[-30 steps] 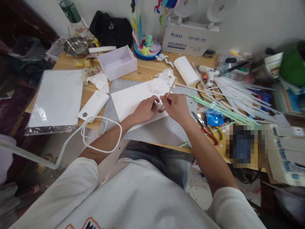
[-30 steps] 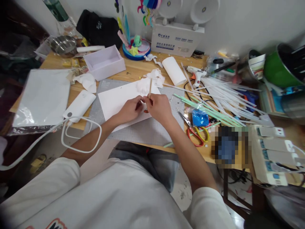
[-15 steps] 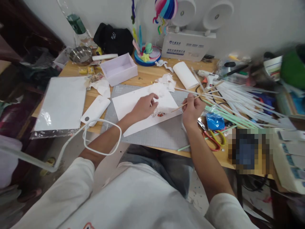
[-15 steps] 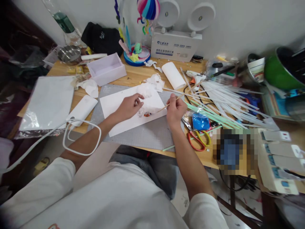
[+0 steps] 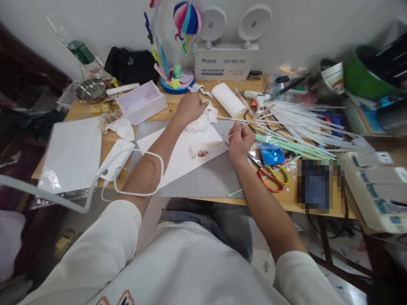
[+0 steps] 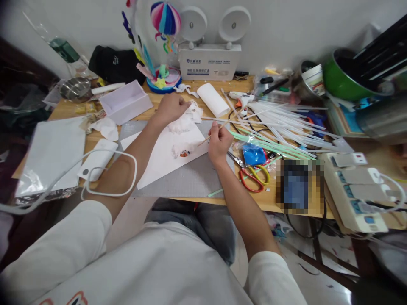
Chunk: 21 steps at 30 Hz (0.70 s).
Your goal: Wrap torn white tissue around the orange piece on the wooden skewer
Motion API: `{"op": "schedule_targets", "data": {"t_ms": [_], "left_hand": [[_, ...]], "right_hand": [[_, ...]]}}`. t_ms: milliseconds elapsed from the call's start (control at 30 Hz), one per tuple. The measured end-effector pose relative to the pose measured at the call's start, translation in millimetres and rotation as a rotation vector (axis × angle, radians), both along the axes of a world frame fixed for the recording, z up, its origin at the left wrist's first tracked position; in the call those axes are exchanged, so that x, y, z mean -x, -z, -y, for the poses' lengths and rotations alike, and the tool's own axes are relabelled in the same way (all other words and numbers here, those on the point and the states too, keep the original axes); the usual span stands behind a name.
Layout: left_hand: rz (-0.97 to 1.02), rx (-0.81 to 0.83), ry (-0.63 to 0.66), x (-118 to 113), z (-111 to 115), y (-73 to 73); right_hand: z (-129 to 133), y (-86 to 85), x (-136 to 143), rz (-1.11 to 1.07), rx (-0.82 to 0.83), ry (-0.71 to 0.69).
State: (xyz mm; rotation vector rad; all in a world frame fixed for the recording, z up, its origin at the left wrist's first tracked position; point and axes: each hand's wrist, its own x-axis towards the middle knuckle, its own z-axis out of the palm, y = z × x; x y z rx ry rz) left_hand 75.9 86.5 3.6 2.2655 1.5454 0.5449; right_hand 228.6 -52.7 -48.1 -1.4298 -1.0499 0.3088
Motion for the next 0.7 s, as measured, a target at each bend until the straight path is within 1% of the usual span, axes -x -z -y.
{"op": "schedule_targets", "data": {"t_ms": [67,167,267,333,433,500,567,633,700], "left_hand": [[0.025,-0.003,-0.035,-7,11,3.7],[0.061,-0.082,-0.058,-21,22,17.5],[0.055,-0.096,-0.062,-33,22,30.2],[0.052,-0.054,-0.032,-35,20,31.2],[0.059,-0.032,0.068,-23,20,21.7],[0.051,-0.057,0.157,-6,24,13.2],[0.007,-0.075,0.279,12,33,7.7],[-0.07,-0.078,0.428,27,42,7.2],[-0.133,-0.084,0.553,34,50,10.5]], "right_hand": [[0,-1.5,1,0.017,-0.002,0.007],[1,-2.7,1,0.022,-0.01,0.009],[2,-2.6,1,0.011,-0.003,0.005],[2,-2.4,1,-0.02,0.009,-0.004],[3,-2.4,0,-0.082,0.012,-0.013],[3,-2.7,0,-0.114,0.011,-0.015],[2,-3.1,0,-0.134,0.015,-0.024],[2,-3.2,0,-0.132,0.013,-0.038],[2,-2.9,0,-0.107,0.003,-0.05]]}}
